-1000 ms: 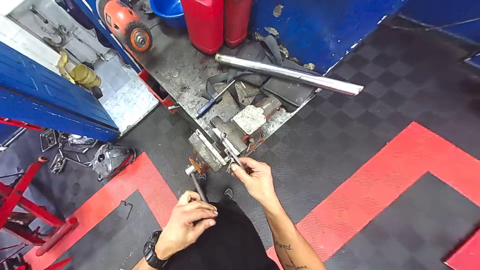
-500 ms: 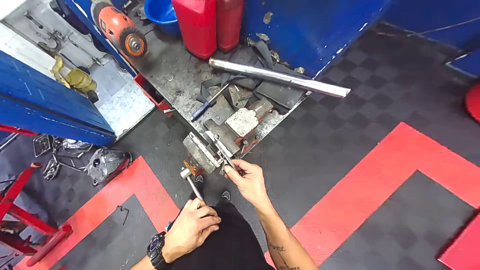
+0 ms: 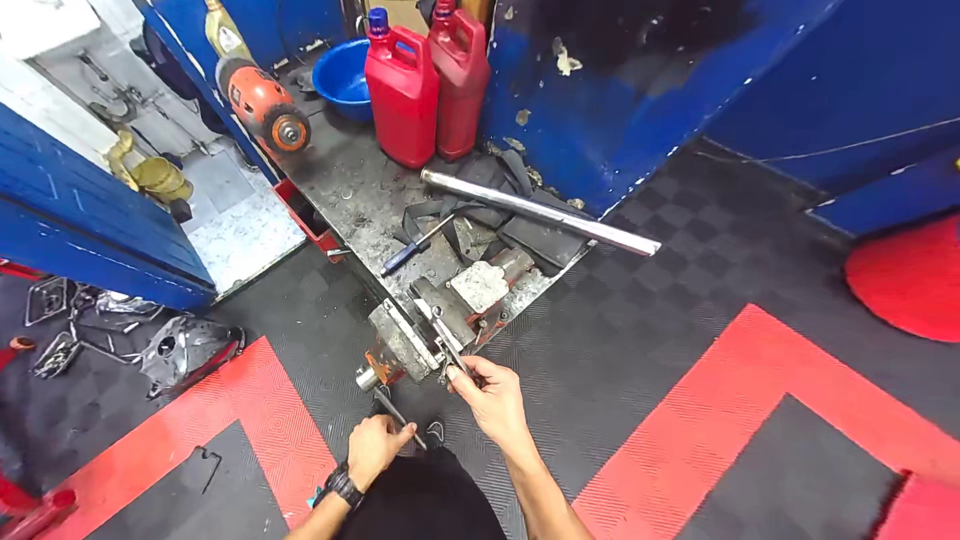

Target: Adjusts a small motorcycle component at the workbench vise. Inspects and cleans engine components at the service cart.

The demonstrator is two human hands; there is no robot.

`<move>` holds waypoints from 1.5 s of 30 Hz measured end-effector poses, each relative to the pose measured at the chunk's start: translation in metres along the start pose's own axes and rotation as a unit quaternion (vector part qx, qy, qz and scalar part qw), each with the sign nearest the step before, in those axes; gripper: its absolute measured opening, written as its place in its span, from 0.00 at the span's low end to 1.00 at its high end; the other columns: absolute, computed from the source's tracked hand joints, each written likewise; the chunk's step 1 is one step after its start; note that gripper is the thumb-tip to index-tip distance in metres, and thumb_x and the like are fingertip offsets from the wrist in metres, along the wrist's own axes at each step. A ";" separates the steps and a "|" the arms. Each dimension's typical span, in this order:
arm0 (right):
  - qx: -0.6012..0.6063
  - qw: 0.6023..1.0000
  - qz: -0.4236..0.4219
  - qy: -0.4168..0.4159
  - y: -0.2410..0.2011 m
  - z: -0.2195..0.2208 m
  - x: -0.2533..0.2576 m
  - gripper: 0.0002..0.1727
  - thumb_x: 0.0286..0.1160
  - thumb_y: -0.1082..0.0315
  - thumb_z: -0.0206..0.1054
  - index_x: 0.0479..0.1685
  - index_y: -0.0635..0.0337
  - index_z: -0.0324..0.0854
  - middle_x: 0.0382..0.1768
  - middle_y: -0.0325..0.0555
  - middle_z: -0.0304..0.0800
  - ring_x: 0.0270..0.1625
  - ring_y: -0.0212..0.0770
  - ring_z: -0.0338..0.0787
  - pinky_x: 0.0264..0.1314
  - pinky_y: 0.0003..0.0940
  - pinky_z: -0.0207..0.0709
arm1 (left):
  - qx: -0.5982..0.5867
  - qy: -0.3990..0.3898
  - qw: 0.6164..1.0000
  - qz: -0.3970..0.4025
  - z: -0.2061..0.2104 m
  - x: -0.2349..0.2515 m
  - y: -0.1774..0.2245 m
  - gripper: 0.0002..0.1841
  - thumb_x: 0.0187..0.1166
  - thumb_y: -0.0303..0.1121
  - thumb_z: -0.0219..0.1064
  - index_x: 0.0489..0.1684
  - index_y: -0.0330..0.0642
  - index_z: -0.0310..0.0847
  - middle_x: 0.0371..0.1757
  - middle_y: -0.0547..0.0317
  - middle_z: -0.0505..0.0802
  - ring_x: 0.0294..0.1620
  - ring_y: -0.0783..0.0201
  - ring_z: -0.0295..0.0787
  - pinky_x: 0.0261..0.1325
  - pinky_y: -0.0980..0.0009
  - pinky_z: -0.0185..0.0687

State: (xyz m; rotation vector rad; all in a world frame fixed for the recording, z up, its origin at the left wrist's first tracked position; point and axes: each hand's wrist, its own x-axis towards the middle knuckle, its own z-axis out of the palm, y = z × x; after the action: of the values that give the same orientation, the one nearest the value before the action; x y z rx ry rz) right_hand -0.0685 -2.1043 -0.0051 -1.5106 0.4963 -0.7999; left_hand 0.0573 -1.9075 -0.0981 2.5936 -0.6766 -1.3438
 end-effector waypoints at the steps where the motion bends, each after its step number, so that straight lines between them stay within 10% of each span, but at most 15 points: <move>1: -0.002 1.000 -0.001 -0.001 0.000 0.000 0.000 0.05 0.74 0.73 0.70 0.39 0.65 0.91 0.24 0.36 0.92 0.25 0.23 0.87 0.29 0.19 0.82 | 0.016 0.024 1.000 -0.011 0.003 0.015 -0.001 0.38 0.69 0.75 0.62 0.44 0.45 0.93 0.44 0.45 0.96 0.52 0.42 0.94 0.56 0.35 0.84; 9: -0.002 1.000 0.007 -0.009 -0.003 -0.002 0.001 0.05 0.74 0.74 0.71 0.39 0.66 0.90 0.25 0.36 0.91 0.26 0.24 0.87 0.30 0.19 0.83 | 0.062 0.235 0.966 0.091 -0.006 0.064 -0.002 0.41 0.56 0.71 0.74 0.58 0.45 0.90 0.56 0.46 0.95 0.61 0.48 0.92 0.66 0.44 0.84; 18: 0.009 1.000 0.005 0.003 -0.001 0.000 -0.001 0.05 0.76 0.72 0.71 0.39 0.66 0.90 0.25 0.34 0.91 0.26 0.22 0.86 0.30 0.18 0.82 | -0.017 0.294 0.931 0.217 -0.008 0.107 -0.037 0.33 0.52 0.64 0.82 0.49 0.49 0.94 0.52 0.52 0.96 0.57 0.52 0.92 0.64 0.45 0.84; 27: 0.005 0.999 0.006 0.039 0.002 0.003 -0.011 0.13 0.77 0.61 0.74 0.42 0.66 0.90 0.28 0.34 0.92 0.29 0.21 0.86 0.33 0.18 0.82 | 0.040 0.217 0.931 0.291 -0.027 0.127 -0.041 0.29 0.62 0.54 0.78 0.52 0.37 0.90 0.54 0.42 0.94 0.61 0.45 0.89 0.68 0.43 0.80; 33: 0.132 0.945 0.003 0.299 -0.009 0.019 -0.062 0.13 0.85 0.62 0.64 0.49 0.60 0.90 0.23 0.35 0.89 0.17 0.23 0.77 0.18 0.19 0.72 | 0.082 0.195 0.898 0.387 -0.040 0.140 -0.032 0.30 0.68 0.57 0.75 0.54 0.38 0.91 0.53 0.45 0.96 0.59 0.49 0.93 0.68 0.43 0.83; 37: 0.092 0.940 -0.067 0.322 -0.023 0.041 -0.091 0.15 0.89 0.58 0.62 0.51 0.57 0.90 0.50 0.43 0.94 0.51 0.36 0.92 0.55 0.34 0.88 | 0.134 0.124 0.901 0.393 -0.052 0.143 -0.031 0.36 0.65 0.65 0.75 0.60 0.42 0.89 0.59 0.46 0.95 0.64 0.46 0.91 0.69 0.42 0.82; 42: -0.136 0.926 -0.069 0.346 -0.054 0.087 -0.122 0.13 0.88 0.62 0.64 0.56 0.57 0.90 0.38 0.33 0.92 0.33 0.23 0.85 0.35 0.20 0.82 | 0.172 0.089 0.874 0.447 -0.068 0.149 -0.029 0.38 0.60 0.70 0.76 0.54 0.44 0.92 0.54 0.46 0.96 0.61 0.43 0.92 0.67 0.40 0.81; 45: -0.128 0.952 -0.032 0.275 -0.077 0.105 -0.143 0.15 0.89 0.70 0.59 0.65 0.63 0.86 0.55 0.50 0.94 0.49 0.42 0.96 0.55 0.39 0.93 | 0.192 0.034 0.877 0.440 -0.076 0.151 -0.030 0.39 0.57 0.68 0.79 0.58 0.44 0.90 0.57 0.45 0.95 0.65 0.41 0.89 0.70 0.39 0.79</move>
State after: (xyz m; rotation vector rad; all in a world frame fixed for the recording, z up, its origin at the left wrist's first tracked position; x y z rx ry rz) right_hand -0.0980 -1.9201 0.0475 -1.5351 0.9992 -1.2554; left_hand 0.2035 -1.9553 -0.1739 2.0269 -1.9496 -0.8506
